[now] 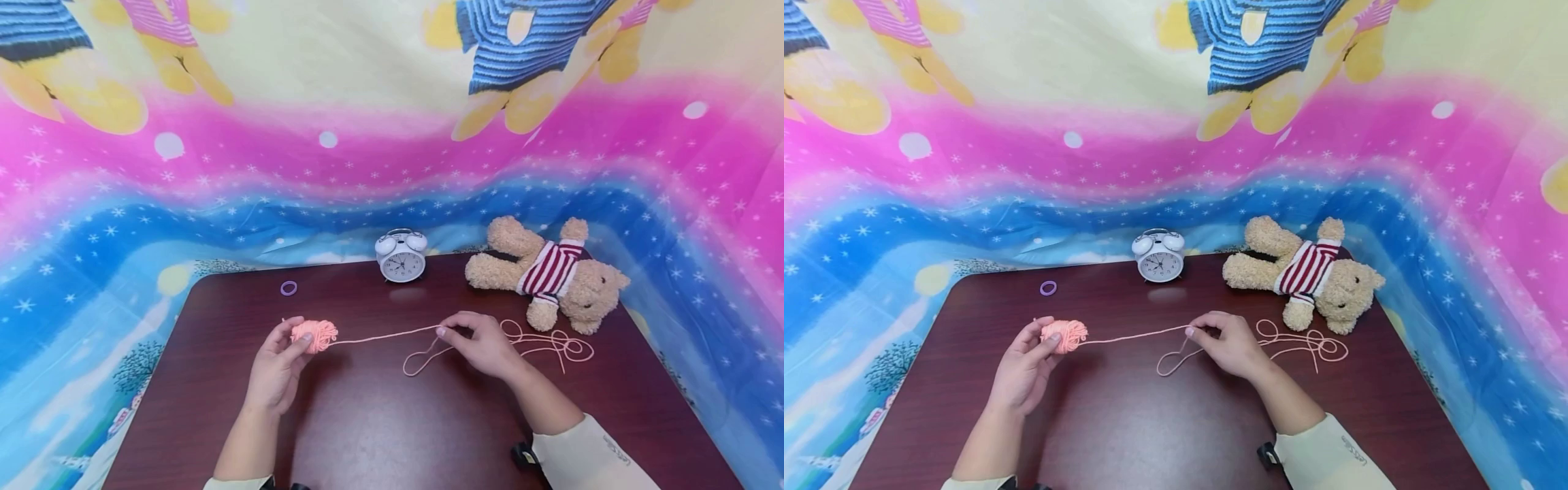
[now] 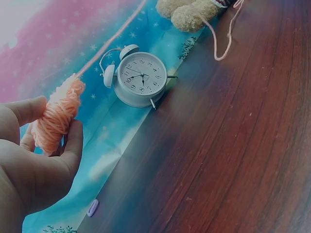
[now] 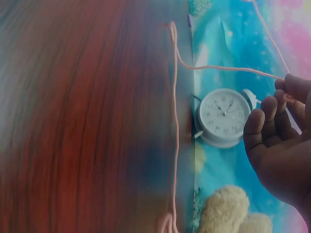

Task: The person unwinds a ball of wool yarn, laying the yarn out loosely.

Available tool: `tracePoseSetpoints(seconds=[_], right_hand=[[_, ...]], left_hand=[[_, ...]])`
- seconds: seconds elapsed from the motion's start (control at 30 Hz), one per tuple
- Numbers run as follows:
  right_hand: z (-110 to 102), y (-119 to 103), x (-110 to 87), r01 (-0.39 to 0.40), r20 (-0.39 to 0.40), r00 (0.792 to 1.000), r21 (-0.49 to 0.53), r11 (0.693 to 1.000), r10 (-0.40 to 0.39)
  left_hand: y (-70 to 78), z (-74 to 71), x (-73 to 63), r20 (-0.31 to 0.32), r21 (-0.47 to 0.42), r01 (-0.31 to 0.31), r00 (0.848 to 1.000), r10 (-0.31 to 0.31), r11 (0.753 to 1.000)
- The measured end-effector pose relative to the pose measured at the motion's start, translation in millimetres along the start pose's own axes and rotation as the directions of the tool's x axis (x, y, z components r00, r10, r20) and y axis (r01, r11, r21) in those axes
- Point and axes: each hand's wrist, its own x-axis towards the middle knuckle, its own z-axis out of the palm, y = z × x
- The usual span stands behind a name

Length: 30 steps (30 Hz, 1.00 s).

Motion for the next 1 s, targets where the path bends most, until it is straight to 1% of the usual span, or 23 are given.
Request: tracePoseSetpoints(seconds=[0.3,0.43,0.57,0.73,0.83,1.0], right_hand=[[-26,20,-9.0,-0.027,-0.064,0.998,-0.031,0.999,0.025],[-36,28,-16.0,-0.065,-0.076,0.995,-0.016,0.998,0.063],[-46,34,-23.9,-0.114,-0.080,0.990,-0.019,0.993,0.112],[-58,40,-31.9,-0.153,-0.083,0.985,-0.046,0.987,0.149],[-65,44,-34.7,-0.163,-0.098,0.983,-0.071,0.984,0.156],[-81,50,-37.0,-0.182,-0.117,0.979,-0.116,0.977,0.168]], left_hand=[[5.8,-5.8,0.4,-0.008,0.029,0.006,1.000,-0.005,1.000],[6.5,-10.4,-1.9,-0.005,0.052,0.008,1.000,-0.008,0.999],[6.6,-14.7,-4.5,-0.010,0.047,0.001,1.000,-0.001,0.999],[7.5,-18.5,-7.5,-0.013,0.036,-0.013,1.000,0.014,0.999],[8.7,-20.8,-7.8,-0.012,0.035,-0.018,1.000,0.018,0.999],[12.5,-25.6,-6.6,-0.027,0.028,-0.025,0.999,0.026,0.999]])
